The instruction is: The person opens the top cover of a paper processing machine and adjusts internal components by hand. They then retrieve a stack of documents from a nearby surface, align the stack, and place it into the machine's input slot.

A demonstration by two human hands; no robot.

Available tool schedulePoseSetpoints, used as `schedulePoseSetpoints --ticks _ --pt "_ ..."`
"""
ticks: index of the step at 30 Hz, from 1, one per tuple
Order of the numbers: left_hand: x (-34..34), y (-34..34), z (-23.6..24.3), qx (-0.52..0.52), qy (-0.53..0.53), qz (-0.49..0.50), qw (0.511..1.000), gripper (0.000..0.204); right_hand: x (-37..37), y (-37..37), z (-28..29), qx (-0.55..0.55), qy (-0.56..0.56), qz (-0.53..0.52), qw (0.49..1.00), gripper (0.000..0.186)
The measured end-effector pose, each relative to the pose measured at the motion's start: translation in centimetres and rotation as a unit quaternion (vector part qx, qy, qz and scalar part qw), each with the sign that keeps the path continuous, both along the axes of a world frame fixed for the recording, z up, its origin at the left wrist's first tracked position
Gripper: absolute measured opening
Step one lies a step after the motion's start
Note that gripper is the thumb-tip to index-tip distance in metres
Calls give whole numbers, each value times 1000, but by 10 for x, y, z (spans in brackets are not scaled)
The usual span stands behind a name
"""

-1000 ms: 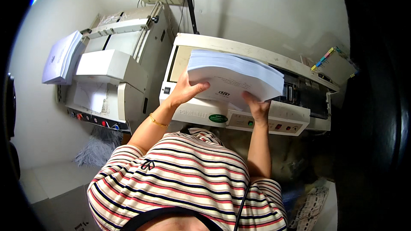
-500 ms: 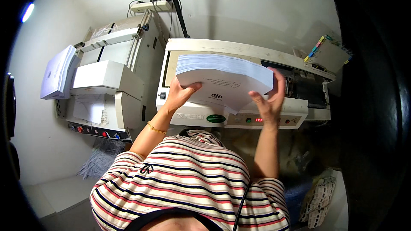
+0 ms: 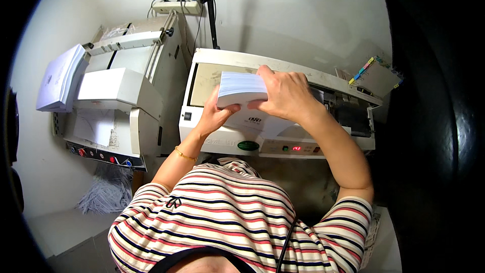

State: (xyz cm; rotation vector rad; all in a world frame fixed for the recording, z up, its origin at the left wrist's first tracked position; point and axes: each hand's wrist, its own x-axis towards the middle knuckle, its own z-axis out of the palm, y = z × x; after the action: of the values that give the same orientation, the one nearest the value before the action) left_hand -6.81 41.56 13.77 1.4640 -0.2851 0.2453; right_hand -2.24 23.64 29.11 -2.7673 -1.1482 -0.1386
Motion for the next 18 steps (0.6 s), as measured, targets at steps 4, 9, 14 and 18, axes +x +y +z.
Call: schedulePoseSetpoints --ticks 4,9,14,18 --pt "1 9 -28 88 -2 27 996 70 -10 1 2 4 1 18 1000 45" --pt "-14 13 -89 58 59 208 975 103 -26 -22 22 93 -56 32 994 43" --pt "-11 22 -31 -184 109 25 977 86 -49 -84 19 409 56 -118 903 49" --pt "-10 38 22 -111 86 -20 990 63 -46 -124 -64 532 3 -129 837 47"
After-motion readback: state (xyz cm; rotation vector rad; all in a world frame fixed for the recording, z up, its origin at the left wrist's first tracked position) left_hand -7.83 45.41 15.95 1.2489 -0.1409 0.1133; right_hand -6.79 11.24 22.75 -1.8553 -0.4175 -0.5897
